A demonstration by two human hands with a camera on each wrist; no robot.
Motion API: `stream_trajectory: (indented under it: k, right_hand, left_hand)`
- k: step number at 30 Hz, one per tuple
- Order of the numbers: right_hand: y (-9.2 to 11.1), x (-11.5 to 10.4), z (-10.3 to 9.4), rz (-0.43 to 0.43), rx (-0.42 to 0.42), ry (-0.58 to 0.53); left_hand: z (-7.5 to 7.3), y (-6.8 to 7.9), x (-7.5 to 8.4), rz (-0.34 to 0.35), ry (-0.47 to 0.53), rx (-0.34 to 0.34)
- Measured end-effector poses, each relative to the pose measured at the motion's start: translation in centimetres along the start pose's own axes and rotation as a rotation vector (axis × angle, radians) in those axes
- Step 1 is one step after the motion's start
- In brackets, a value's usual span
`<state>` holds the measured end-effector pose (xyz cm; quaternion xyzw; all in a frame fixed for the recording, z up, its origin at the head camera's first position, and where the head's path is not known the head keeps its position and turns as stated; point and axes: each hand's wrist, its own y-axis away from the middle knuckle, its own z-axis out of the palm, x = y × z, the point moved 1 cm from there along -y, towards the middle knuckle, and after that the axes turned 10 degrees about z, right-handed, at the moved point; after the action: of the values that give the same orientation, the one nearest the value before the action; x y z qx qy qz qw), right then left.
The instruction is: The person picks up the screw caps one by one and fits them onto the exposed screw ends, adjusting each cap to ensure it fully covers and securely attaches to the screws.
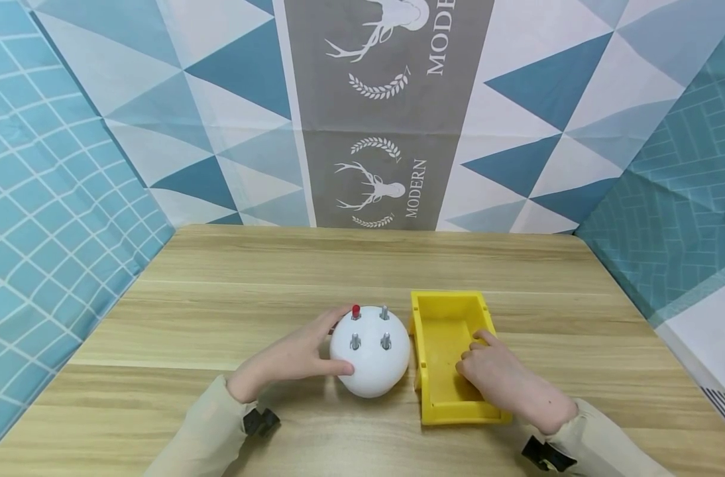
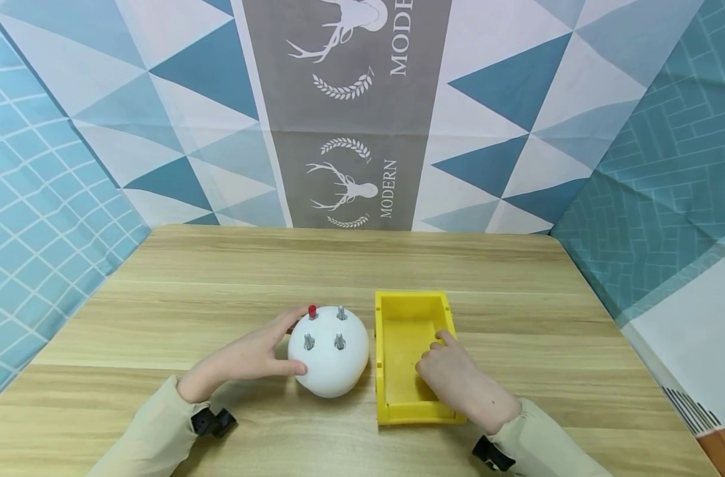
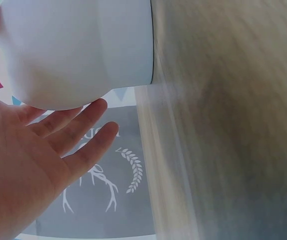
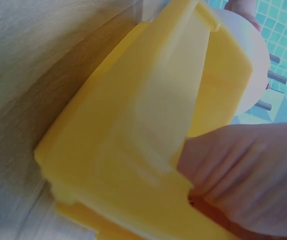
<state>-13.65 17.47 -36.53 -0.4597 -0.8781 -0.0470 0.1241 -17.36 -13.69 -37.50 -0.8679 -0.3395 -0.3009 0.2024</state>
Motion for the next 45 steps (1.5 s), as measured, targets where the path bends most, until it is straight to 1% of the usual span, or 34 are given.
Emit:
stream_trajectory:
  k: [12, 20, 29, 35, 42, 45]
  right_hand:
    - [-0.1, 0.0, -0.1, 0.012, -0.026, -0.049]
    - [-0.3, -0.1, -0.3, -0.003, 0.028, -0.104]
    - [-0.6, -0.2, -1.0, 0.008, 0.024, -0.123]
    - [-0.9, -0.2, -1.4, 0.033, 0.059, -0.099]
    - [-1.5, -0.3, -2.1, 0.077, 0.035, -0.123]
    - [-1.7, -0.3, -2.6, 0.089, 0.037, -0.138]
  left_hand:
    - [0.0, 0.0, -0.1, 0.014, -0.019, 0.005]
    - [0.0, -0.1, -0.1, 0.022, -0.011, 0.005]
    - [0.0, -0.1, 0.0, 0.018, -0.018, 0.003]
    - [0.0, 0.0, -0.1, 0.020, -0.010, 0.006]
    - [0.0, 0.1, 0.0, 0.020, -0.017, 0.006]
    - [0.0, 0.0, -0.1, 0.023, -0.020, 0.007]
